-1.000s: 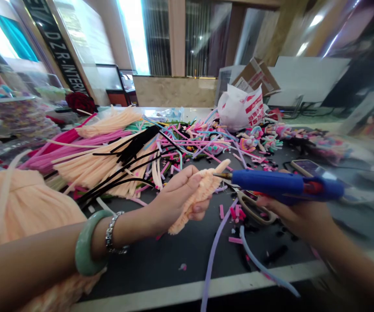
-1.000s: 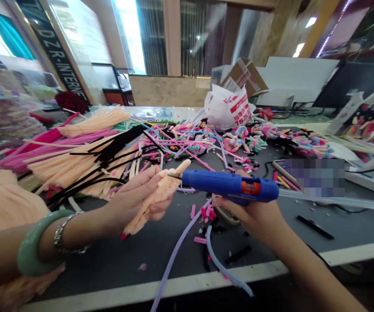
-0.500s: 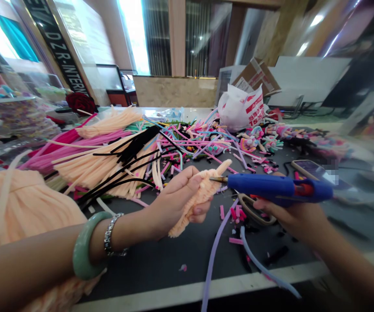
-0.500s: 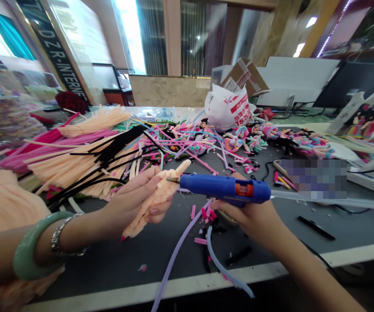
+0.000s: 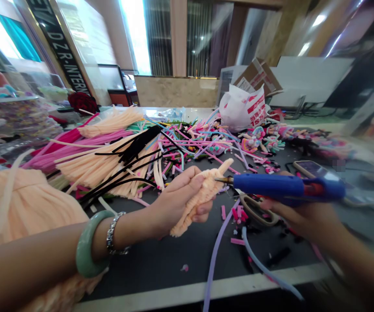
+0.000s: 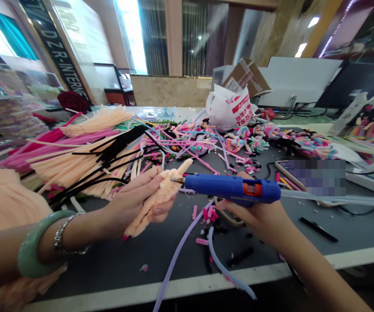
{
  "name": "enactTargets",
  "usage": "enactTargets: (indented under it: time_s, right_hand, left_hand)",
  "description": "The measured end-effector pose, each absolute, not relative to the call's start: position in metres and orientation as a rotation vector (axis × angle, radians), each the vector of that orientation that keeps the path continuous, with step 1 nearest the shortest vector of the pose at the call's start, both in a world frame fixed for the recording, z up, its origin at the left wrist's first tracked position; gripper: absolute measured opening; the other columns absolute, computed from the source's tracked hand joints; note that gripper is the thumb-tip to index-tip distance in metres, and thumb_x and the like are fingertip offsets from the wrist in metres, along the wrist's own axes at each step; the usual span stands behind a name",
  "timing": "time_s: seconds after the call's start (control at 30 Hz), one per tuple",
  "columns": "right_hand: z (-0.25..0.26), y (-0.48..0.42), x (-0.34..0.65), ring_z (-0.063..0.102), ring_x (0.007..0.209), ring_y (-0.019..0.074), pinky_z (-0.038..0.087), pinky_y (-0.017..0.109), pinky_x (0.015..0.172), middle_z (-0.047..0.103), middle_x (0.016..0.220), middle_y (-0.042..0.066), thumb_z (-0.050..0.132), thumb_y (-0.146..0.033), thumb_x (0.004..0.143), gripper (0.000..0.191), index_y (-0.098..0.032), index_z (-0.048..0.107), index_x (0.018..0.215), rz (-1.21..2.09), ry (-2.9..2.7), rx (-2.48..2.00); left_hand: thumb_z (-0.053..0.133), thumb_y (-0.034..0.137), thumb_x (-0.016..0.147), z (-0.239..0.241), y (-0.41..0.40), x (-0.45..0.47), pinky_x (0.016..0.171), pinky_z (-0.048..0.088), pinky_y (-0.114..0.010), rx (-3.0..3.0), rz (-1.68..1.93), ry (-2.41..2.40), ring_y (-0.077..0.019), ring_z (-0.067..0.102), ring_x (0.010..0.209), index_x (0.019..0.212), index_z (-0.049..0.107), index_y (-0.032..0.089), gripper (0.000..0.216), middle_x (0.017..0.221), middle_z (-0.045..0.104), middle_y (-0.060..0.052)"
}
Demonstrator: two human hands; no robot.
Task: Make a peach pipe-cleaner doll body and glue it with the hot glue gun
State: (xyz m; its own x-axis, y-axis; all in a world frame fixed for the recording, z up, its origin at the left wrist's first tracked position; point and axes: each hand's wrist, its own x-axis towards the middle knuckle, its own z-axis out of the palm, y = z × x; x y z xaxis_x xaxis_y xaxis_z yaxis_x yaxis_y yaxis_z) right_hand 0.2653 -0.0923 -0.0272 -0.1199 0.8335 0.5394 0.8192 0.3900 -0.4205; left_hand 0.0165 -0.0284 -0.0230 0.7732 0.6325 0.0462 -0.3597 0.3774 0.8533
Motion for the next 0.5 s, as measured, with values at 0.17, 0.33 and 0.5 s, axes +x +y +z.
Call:
enactTargets:
  time_s: [0.17,0.33,0.5]
  right_hand:
    - [-0.0249,-0.0943,0.2625,0.065,0.068,0.0205,0.054,0.033,0.066,0.067,0.076,0.001,0.057,-0.050,0.081,0.026,-0.026,0.066,0.076,-0.013,-1.947,-1.381]
    - [-0.0266,-0.0955,0.2631,0.063,0.064,0.0184,0.053,0.030,0.063,0.065,0.073,-0.001,0.061,-0.050,0.078,0.026,-0.025,0.063,0.078,0.053,-1.926,-1.391]
    - [-0.0290,-0.0974,0.2700,0.065,0.075,0.0197,0.052,0.030,0.073,0.066,0.083,-0.001,0.058,-0.041,0.082,0.017,-0.028,0.068,0.076,0.018,-1.932,-1.417]
  left_hand:
    - [0.030,0.025,0.096,-0.0234,-0.0272,0.0163,0.045,0.033,-0.016,0.990,0.651,0.308,-0.0044,0.046,0.050,0.083,0.034,0.018,0.015,0.076,0.055,-0.001]
    - [0.042,0.021,0.090,-0.0214,-0.0289,0.0162,0.046,0.031,-0.016,1.035,0.599,0.317,-0.0043,0.044,0.052,0.083,0.034,0.018,0.011,0.076,0.051,0.001]
    - [0.053,0.016,0.084,-0.0211,-0.0313,0.0167,0.047,0.030,-0.016,1.123,0.611,0.382,-0.0030,0.042,0.053,0.083,0.035,0.018,0.018,0.074,0.045,0.004]
